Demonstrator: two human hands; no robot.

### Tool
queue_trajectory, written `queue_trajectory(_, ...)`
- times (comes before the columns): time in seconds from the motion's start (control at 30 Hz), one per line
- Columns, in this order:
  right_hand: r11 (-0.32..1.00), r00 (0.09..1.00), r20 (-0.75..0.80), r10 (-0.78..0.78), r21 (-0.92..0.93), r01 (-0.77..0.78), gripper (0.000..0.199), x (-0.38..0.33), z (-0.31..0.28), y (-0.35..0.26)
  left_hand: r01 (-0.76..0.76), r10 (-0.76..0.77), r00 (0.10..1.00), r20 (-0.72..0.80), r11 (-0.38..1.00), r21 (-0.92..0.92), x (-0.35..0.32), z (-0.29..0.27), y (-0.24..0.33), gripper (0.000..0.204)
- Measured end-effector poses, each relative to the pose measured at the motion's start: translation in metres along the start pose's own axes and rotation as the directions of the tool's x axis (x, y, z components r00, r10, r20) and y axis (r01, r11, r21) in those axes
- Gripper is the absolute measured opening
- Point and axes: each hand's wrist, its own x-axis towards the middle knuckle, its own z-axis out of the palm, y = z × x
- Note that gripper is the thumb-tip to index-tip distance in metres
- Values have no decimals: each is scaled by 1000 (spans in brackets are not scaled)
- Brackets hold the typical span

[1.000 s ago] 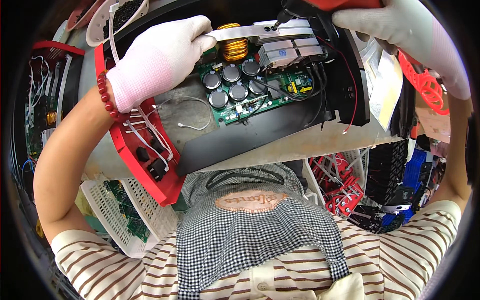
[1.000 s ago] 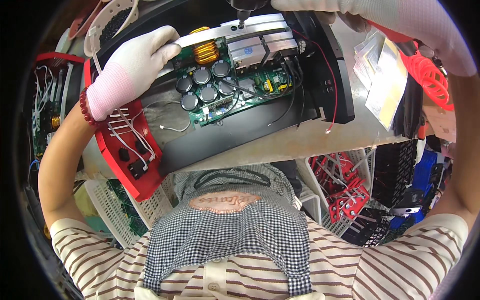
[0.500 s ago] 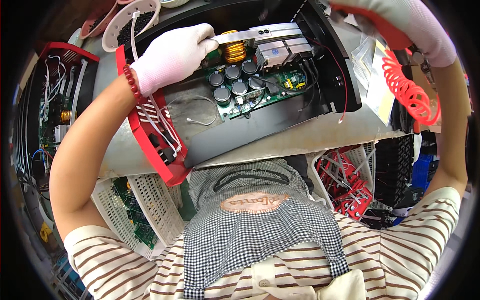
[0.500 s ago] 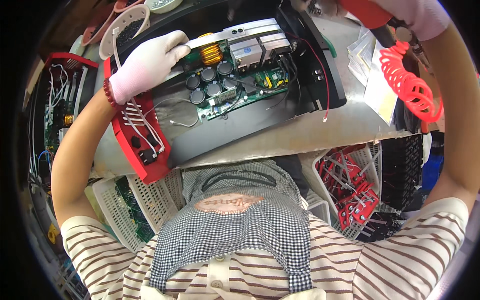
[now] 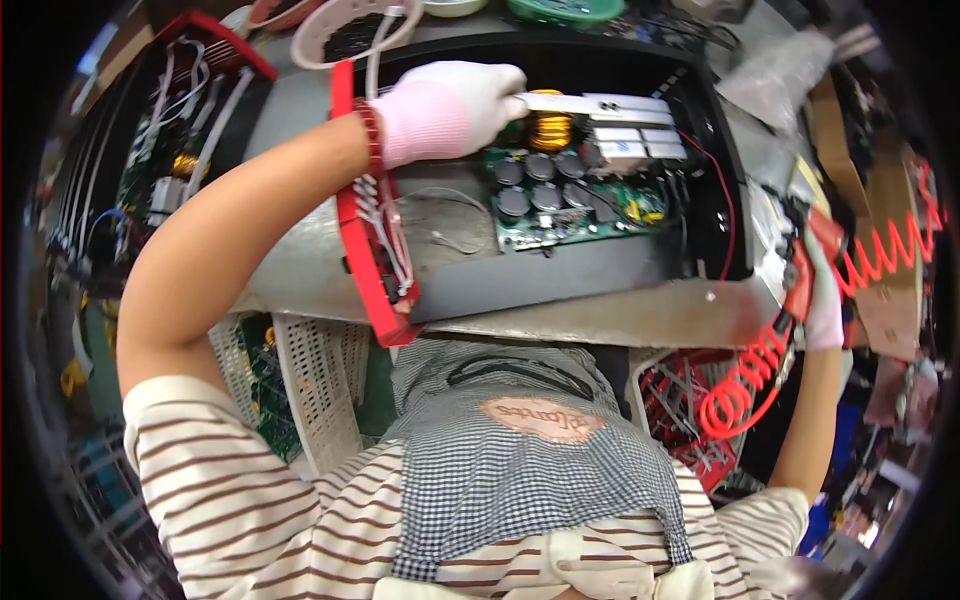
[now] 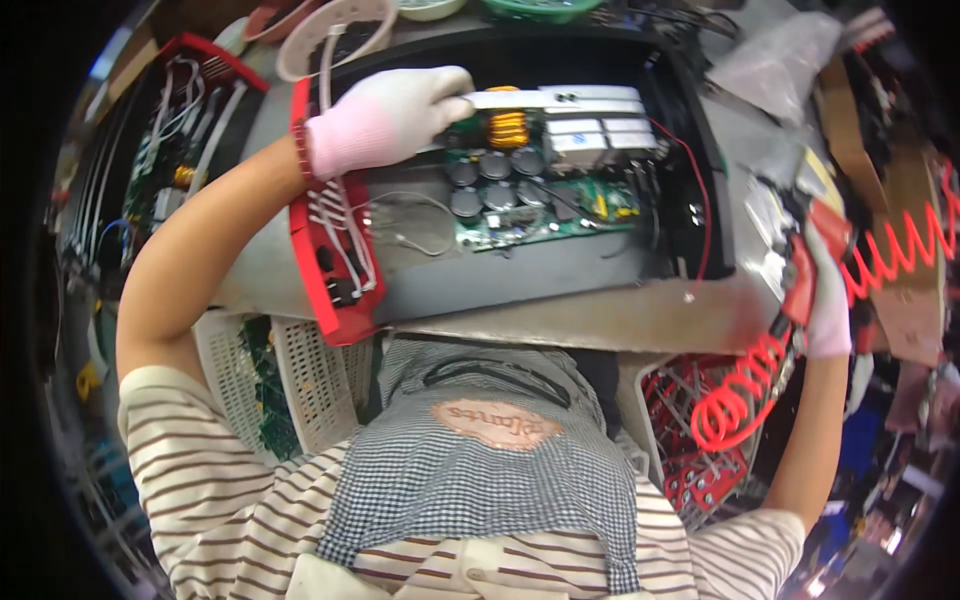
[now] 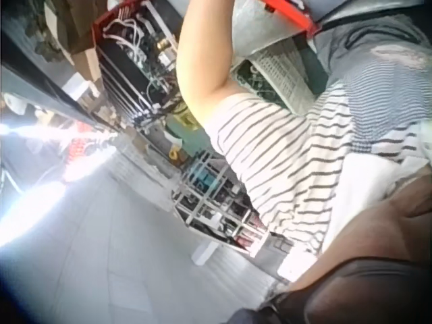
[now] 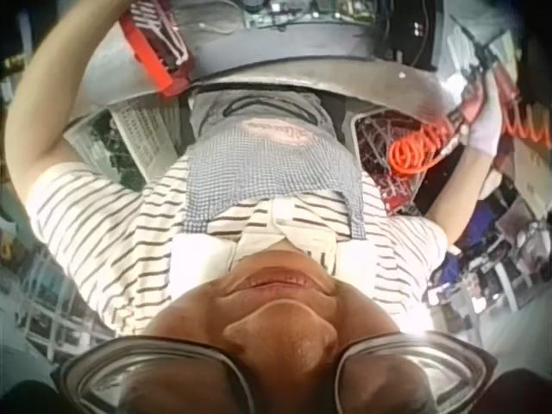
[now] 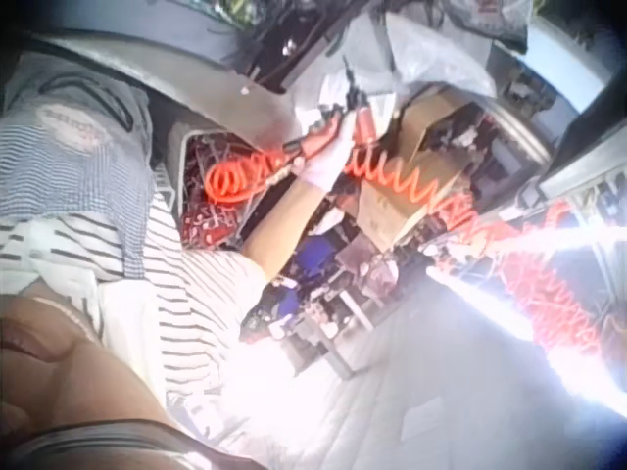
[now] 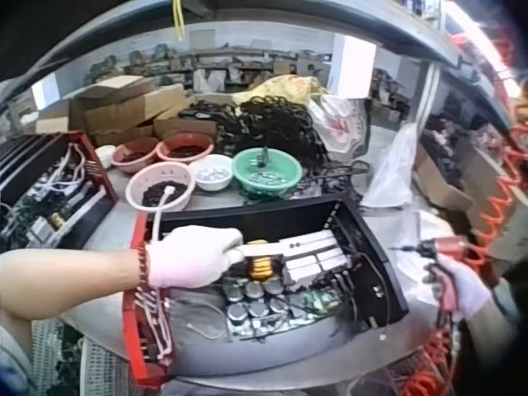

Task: The person uses a red pneumatic screwdriver to remove screws from a black electronic device and opens the casing. They manipulate internal wires and components, repositioning parts and connecting cables before closing the casing and setting the device aside.

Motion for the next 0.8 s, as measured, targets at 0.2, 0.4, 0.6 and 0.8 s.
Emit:
queue_trajectory(0.2,1000,1000,-22,16,13,-15,27,23,-15,45,9,-9,1000,17,1000,-11,-9,-11,5,29)
queue_trajectory(0.4,767,979,67,-194,-612,194,37,38,-39,60,1,-71,935,-347,980,-198,-48,-77,13,31)
queue_trajectory(0.6,605,873,282,-398,-635,480,59,-28,51,46,89,-436,826,-356,725,-683,-97,-51,-70,43)
queue_trajectory(0.8,625,916,276,-291,-670,401,36,-54,88,120,-32,-434,901,4,-75,-997,-84,13,-68,55)
